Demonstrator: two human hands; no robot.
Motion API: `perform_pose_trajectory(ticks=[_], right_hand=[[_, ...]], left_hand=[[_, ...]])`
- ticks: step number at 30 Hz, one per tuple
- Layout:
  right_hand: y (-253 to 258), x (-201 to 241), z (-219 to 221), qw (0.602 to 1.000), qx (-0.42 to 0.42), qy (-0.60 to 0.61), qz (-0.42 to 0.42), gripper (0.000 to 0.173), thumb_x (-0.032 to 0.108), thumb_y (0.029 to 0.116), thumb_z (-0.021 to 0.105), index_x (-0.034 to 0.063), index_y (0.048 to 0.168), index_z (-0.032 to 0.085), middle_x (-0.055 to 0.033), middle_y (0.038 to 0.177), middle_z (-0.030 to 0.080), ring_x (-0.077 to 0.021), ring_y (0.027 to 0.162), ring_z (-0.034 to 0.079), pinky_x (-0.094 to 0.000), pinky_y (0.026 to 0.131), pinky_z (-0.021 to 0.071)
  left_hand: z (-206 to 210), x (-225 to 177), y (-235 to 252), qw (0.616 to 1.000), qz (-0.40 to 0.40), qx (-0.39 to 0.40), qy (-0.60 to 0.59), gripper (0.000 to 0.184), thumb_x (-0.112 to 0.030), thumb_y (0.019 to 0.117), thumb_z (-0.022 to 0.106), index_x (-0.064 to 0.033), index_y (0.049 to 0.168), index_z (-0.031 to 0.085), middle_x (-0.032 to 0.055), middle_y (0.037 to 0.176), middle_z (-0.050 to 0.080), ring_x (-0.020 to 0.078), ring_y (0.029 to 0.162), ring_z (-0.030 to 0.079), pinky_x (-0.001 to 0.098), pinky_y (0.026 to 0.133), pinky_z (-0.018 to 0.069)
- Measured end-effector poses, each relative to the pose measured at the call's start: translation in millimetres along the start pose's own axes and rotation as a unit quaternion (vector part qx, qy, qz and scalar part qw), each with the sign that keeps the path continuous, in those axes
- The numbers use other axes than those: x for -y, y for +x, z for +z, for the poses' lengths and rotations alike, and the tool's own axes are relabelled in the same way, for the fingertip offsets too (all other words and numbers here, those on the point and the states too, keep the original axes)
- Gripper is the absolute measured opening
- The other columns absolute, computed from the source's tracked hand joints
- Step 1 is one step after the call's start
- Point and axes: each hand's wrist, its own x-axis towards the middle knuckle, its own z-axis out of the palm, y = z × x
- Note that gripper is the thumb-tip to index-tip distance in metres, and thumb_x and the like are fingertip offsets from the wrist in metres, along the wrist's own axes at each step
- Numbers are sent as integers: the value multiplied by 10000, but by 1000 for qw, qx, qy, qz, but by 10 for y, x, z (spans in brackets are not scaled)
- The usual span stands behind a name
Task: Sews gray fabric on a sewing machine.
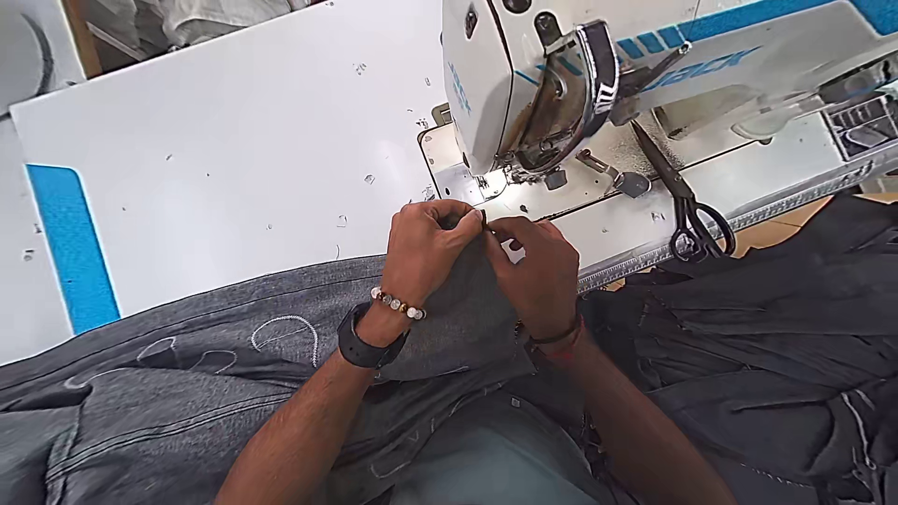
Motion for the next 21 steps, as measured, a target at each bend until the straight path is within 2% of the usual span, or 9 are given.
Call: perform_pose_trajectory(ticks=[2, 5, 6, 8, 10, 12, 14, 18, 21], right_hand=[[49, -16, 63, 999, -5, -4, 35, 123, 266, 935, 715, 158, 969, 762, 44, 770, 702, -142, 701, 635, -349, 623, 502], [79, -52, 211, 996, -40, -77, -20, 156, 236, 966, 651, 117, 935, 747, -21, 766, 682, -209, 715, 636, -378, 625, 495], [75, -56, 248, 993, -47, -99, -41, 165, 226, 979, 637, 106, 939, 743, -40, 782, 675, -227, 733, 641, -385, 632, 499], [56, -46, 281, 988, -47, -130, -65, 183, 215, 990, 625, 102, 985, 769, -57, 832, 676, -238, 771, 644, -372, 633, 504], [13, -22, 274, 985, -35, -151, -80, 209, 218, 1003, 616, 97, 1038, 783, -62, 843, 659, -233, 763, 633, -346, 585, 486], [-40, -11, 257, 982, -8, -166, -86, 247, 238, 1005, 591, 96, 1093, 774, -60, 840, 633, -222, 722, 621, -336, 530, 459], [-99, -20, 234, 982, 13, -168, -83, 294, 237, 1001, 572, 93, 1172, 761, -50, 787, 637, -208, 646, 617, -335, 485, 440], [-61, -74, 171, 982, 38, -161, -87, 371, 234, 989, 556, 108, 1292, 730, -6, 586, 580, -182, 473, 542, -330, 408, 365], [85, -68, 100, 980, 54, -176, -80, 358, 234, 989, 548, 115, 1269, 736, -7, 563, 560, -194, 455, 538, -340, 395, 355]], left_hand=[[-43, 21, 39, 1000, 0, 25, -8, 284, -380, 992, 643, -199, 807, 760, -5, 552, 577, 132, 402, 457, 322, 389, 351], [-7, 147, 102, 995, 69, 7, 78, 281, -397, 995, 639, -208, 823, 758, -8, 614, 625, 149, 465, 527, 369, 440, 403], [21, 178, 118, 987, 113, -16, 115, 230, -370, 986, 666, -201, 860, 759, -5, 696, 660, 159, 549, 582, 390, 495, 448], [63, 187, 160, 963, 197, -38, 181, 147, -292, 985, 682, -167, 1018, 752, 42, 999, 695, 235, 892, 655, 451, 732, 529], [96, 214, 211, 937, 275, -44, 213, 158, -190, 1000, 647, -103, 1105, 728, 102, 1120, 706, 305, 1076, 643, 487, 880, 493], [120, 291, 246, 912, 329, -58, 239, 160, -146, 1006, 622, -105, 1085, 755, 65, 1096, 747, 265, 1076, 673, 456, 903, 492], [105, 377, 264, 898, 348, -51, 262, 197, -160, 1016, 598, -144, 1101, 775, 2, 1167, 757, 212, 1128, 668, 417, 957, 480], [18, 529, 217, 885, 348, 7, 311, 361, -281, 1047, 515, -229, 1359, 689, -73, 1471, 602, 199, 1384, 503, 443, 1127, 351], [31, 511, 288, 875, 349, -5, 334, 370, -315, 1049, 500, -263, 1365, 684, -34, 1454, 602, 249, 1362, 482, 468, 1121, 314]])
